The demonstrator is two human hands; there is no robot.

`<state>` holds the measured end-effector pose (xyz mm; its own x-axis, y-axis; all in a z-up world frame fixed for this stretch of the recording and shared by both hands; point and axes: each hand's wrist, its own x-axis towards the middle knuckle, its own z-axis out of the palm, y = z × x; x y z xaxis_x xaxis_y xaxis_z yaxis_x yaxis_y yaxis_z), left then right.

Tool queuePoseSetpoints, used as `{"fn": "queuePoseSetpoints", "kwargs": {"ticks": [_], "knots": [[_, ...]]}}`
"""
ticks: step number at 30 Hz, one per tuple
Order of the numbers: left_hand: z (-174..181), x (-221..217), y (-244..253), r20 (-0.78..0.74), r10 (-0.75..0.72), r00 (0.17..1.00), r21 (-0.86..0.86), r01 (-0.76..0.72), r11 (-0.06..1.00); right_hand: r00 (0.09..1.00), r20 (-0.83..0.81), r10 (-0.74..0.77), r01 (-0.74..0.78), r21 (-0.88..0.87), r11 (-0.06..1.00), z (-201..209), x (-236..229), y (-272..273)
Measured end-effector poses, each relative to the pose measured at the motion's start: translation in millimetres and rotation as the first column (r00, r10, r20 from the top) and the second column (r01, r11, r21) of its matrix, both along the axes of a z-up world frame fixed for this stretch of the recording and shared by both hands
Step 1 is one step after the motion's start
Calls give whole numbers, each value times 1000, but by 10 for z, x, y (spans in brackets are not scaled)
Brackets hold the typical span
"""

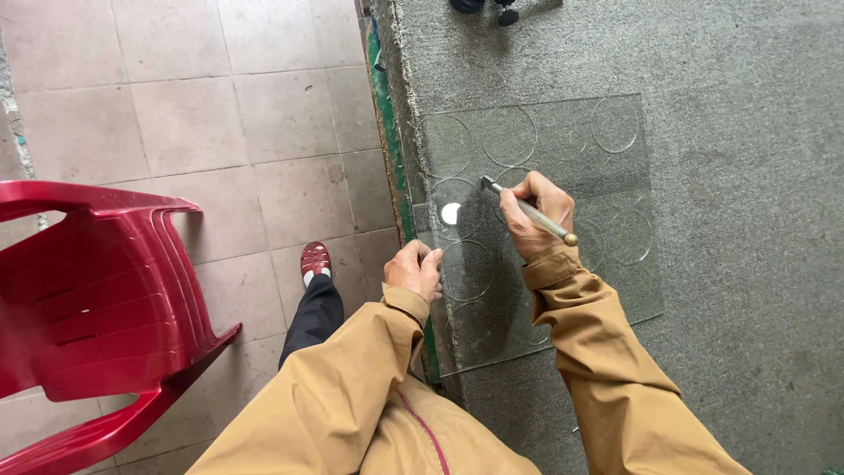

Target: Cutting circular pieces from a glass sheet using a circular cutter, a hand cutter, and pliers.

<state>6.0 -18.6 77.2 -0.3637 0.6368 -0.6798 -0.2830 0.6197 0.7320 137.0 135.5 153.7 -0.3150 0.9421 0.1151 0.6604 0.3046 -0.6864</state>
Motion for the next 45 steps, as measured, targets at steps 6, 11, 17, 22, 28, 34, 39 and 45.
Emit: {"fn": "queuePoseSetpoints", "kwargs": {"ticks": [6, 11, 17, 22, 28, 34, 39, 45], "knots": [[-25, 0, 2, -14, -5, 1000, -9, 5, 1000, 1000, 3, -9, 9, -18, 1000, 134, 8, -172], [35, -12, 0, -7, 1, 1000, -5, -1, 1000, 1000, -8, -11, 11, -30, 999, 93, 93, -237], [74, -28, -7, -4, -2, 1000, -5, 2, 1000, 1000, -2, -20, 20, -27, 999, 102, 167, -361], [33, -10, -6, -10, -9, 1000, -8, 9, 1000, 999, 6, -34, 35, -43, 998, 55, 264, -440], [70, -22, -6, 2, 17, 1000, 10, -17, 1000, 999, 6, -39, 39, -53, 998, 66, 349, -575], [96, -31, -14, 8, 15, 1000, 13, -15, 1000, 998, -6, -58, 57, -85, 995, 76, 449, -719], [78, -8, -13, 8, 42, 999, 18, -42, 999, 997, -3, -78, 78, -101, 992, 117, 487, -844], [104, -20, -18, -3, 41, 999, 32, -41, 999, 999, 25, -45, 47, -69, 997, 139, 543, -934]]}}
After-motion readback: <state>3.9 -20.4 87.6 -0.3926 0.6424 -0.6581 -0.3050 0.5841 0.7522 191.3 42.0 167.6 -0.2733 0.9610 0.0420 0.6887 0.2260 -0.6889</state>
